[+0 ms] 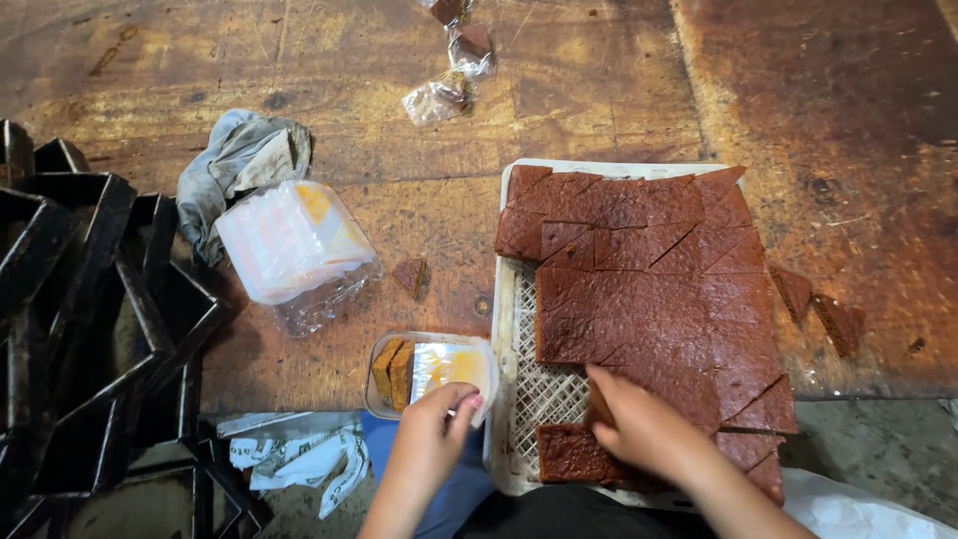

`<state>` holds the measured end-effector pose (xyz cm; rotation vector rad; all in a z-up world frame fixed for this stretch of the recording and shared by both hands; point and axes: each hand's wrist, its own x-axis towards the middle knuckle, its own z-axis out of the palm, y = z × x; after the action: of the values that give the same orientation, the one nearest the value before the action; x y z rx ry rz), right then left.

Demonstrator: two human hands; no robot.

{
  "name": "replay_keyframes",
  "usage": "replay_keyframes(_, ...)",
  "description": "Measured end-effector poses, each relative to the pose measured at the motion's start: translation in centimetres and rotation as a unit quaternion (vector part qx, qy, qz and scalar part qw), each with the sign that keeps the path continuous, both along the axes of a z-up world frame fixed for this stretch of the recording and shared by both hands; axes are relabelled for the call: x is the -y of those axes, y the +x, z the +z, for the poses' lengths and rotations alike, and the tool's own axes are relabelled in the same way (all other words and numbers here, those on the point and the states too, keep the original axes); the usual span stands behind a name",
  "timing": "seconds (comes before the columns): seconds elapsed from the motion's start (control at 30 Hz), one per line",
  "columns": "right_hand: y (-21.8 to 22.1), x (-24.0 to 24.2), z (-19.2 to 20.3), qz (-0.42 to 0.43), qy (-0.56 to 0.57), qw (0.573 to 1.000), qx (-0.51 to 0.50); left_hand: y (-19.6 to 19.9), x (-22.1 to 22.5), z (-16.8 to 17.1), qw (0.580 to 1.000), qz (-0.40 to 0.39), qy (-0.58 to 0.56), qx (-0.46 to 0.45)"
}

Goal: Wrapping triangular cake pieces in plastic film and placing them into a container.

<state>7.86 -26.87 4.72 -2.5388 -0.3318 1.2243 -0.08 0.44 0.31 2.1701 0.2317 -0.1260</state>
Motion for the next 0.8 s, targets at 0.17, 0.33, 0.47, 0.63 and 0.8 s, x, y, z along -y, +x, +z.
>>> replay_keyframes(0.17, 0.7, 3.4, -1.9, -0.070, 0.137, 0.985, 0.081, 0.3, 0.0, -1.1, 0.998, 0.044, -0.033, 0.024)
replay_keyframes(0.33, -0.7, -0.9, 2.6, -0.087, 0.460, 0.855, 0.222, 1.7, 3.4, 1.3, 0.988, -0.052, -0.105, 0.103)
replay_keyframes(0.47, -1.0, -2.9, 0.3, -0.002, 0.382, 0.900, 0.209, 1.7, 5.4, 3.6, 0.976, -0.110, -0.086, 0.165)
replay_keyframes(0.63, 2.1, -2.4, 2.6, -0.111, 0.168, 0.972, 0.123, -0.3, 5.5, 3.8, 0.931, -0.254, -0.130, 0.226)
replay_keyframes(0.8, 4.4, -2.4, 2.5, -0.028, 0.256, 0.918, 0.300, 1.3, 2.2, -0.5, 0.997, -0.063, 0.040, -0.012)
